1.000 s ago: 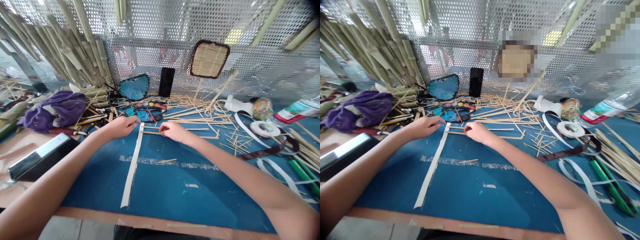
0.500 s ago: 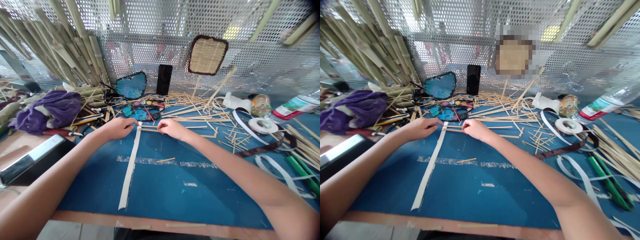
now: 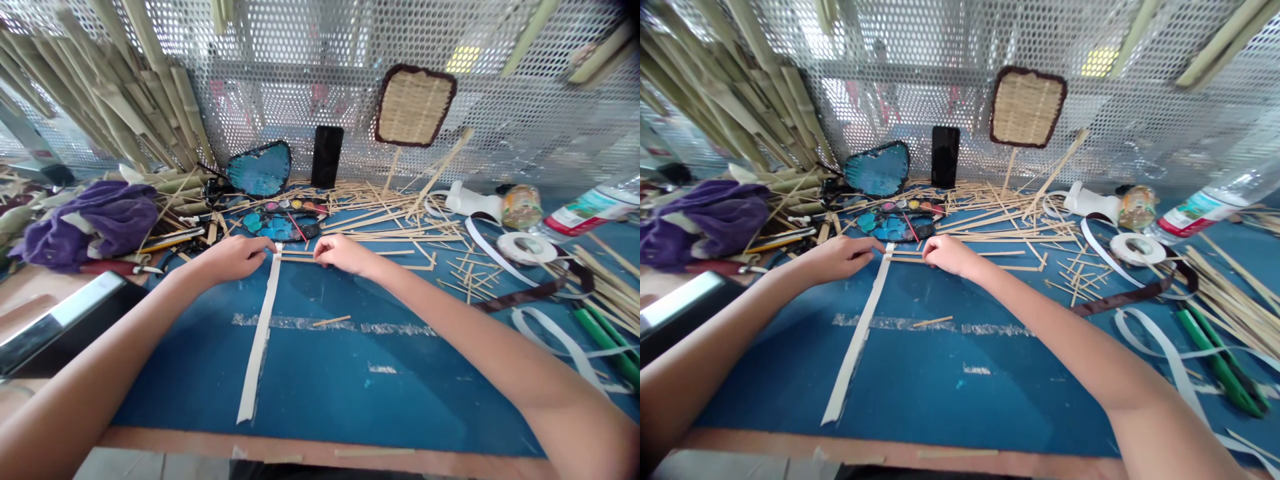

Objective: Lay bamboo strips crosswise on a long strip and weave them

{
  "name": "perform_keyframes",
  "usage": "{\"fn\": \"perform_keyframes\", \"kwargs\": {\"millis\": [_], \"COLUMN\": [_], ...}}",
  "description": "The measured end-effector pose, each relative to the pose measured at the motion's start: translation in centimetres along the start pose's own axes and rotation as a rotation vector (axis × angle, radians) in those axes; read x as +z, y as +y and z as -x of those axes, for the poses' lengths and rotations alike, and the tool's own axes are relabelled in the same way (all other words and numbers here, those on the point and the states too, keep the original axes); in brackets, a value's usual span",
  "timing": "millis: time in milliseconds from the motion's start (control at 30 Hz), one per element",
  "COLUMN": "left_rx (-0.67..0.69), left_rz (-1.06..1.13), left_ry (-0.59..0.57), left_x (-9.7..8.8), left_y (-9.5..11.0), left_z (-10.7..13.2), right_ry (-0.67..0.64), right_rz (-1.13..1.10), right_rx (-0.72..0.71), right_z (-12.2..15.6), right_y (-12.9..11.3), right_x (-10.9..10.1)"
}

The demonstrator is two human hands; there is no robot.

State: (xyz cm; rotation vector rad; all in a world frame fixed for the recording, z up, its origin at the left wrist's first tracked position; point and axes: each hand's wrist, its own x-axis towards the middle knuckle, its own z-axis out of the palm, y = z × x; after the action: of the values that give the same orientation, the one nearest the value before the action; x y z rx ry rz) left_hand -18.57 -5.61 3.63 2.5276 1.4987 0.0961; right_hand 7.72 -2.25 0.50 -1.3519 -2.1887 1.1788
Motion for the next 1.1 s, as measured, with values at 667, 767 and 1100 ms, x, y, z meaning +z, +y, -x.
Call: {"fn": "perform_keyframes", "kwargs": {"millis": [667,767,1100], "left_rx": [0.035,0.04,0.061], "left_rz": [-0.015,-0.037,-0.063], "left_ry": [-0.032,-0.031,-0.048], "left_x": [0.2,0.3,-0.1], "left_y": [0.2,0.1,0.4], "left_z": [-0.2,-0.1,0.0], "right_ry": [0.051,0.012,-0.165], "right_rz": [0.42,0.545,0.714], "right_rx": [0.0,0.054,0.017], "right_z": [3.5,5.1,4.3], "right_y": [-3.3,-3.7,-1.9], "right_x": [-3.9,-7.3,-5.3]}}
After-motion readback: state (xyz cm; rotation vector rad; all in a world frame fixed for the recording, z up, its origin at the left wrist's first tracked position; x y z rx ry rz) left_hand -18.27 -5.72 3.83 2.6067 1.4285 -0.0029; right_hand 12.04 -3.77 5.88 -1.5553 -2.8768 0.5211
